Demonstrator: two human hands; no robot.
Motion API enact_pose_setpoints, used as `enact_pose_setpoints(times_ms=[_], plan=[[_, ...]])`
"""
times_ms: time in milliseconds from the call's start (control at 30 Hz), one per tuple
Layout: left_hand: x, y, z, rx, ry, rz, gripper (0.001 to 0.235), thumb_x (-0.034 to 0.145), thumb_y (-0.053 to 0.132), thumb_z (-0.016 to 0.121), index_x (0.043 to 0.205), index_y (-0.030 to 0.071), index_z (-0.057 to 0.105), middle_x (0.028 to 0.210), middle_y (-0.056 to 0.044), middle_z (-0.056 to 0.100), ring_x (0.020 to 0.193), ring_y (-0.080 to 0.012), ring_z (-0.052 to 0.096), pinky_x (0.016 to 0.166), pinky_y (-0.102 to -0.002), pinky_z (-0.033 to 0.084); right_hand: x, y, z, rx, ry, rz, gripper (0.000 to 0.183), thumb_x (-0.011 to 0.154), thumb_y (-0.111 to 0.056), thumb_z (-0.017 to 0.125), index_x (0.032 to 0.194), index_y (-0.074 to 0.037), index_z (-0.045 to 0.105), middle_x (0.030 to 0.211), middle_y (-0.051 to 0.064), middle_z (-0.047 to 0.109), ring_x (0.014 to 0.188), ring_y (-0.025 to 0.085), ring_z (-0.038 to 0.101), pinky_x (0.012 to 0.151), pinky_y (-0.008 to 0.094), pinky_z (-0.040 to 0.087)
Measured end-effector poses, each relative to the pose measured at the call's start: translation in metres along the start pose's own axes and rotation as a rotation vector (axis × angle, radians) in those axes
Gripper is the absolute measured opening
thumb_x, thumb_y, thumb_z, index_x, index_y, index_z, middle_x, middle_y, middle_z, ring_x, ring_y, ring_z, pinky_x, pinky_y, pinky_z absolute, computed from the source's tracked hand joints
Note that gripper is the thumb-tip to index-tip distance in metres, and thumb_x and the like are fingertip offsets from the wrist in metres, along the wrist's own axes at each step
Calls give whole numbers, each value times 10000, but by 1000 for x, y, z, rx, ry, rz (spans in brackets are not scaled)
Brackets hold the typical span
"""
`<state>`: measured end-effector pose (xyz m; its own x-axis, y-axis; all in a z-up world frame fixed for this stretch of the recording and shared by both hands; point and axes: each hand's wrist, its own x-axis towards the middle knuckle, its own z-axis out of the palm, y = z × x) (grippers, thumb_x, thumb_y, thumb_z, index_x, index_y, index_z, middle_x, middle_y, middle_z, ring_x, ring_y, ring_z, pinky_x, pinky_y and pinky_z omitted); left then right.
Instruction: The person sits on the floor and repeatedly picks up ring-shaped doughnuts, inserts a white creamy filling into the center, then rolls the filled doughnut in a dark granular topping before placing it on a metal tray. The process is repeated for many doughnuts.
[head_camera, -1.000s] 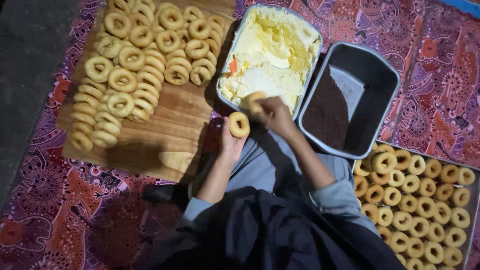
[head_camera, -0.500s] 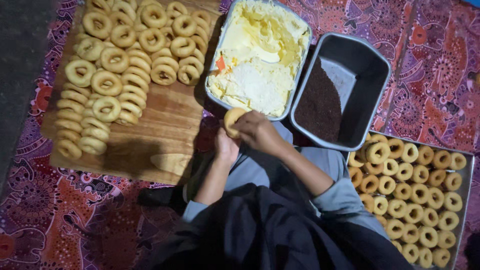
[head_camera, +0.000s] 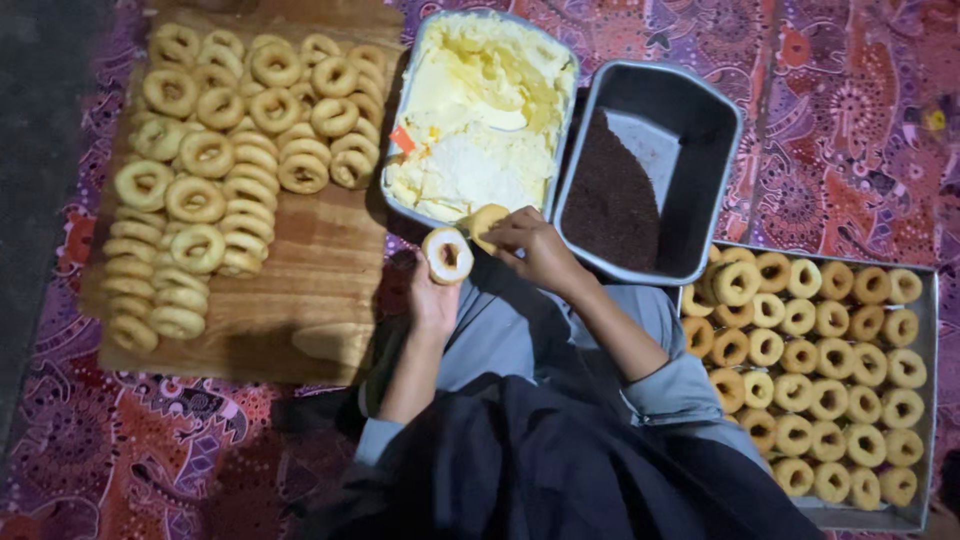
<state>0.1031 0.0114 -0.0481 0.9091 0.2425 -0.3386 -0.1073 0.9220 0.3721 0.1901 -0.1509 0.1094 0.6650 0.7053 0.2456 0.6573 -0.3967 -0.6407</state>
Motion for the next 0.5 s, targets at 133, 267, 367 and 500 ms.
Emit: enact_pose_setpoints(times_ms=[133, 267, 367, 500], plan=[[-2, -11, -3, 44, -38, -19, 510, 1074, 337, 496, 1503, 62, 477, 1463, -133, 548, 1316, -271, 515, 1069, -443, 395, 16, -1, -10, 205, 44, -132, 295, 804, -75, 813, 1092, -43, 755, 1070, 114, 725, 1069, 319, 649, 960, 419, 526], [-7, -13, 5, 39, -55, 22, 557, 1088, 387, 478, 1462, -26, 479, 1481, -152, 542, 1383, -278, 519, 1189, -457, 403, 40, 22, -20, -67, 19, 76, 296, 756, -84, 830, 1049, -71, 792, 1015, 121, 730, 1018, 343, 638, 906, 427, 530], [-8, -9, 19, 61, -57, 4, 554, 1082, 368, 486, 1476, -20, 458, 1490, -162, 523, 1390, -289, 508, 1193, -468, 398, 32, 36, -19, -69, 18, 81, 275, 778, -103, 830, 1050, -75, 798, 990, 113, 740, 994, 322, 654, 907, 430, 523], [-1, -31, 56, 100, -63, -131, 558, 1058, 357, 519, 1488, 12, 433, 1488, -158, 506, 1384, -284, 497, 1181, -473, 390, -20, 59, -24, 215, 58, -100, 274, 824, -162, 800, 1085, -83, 786, 1019, 94, 751, 1047, 302, 676, 943, 402, 548]])
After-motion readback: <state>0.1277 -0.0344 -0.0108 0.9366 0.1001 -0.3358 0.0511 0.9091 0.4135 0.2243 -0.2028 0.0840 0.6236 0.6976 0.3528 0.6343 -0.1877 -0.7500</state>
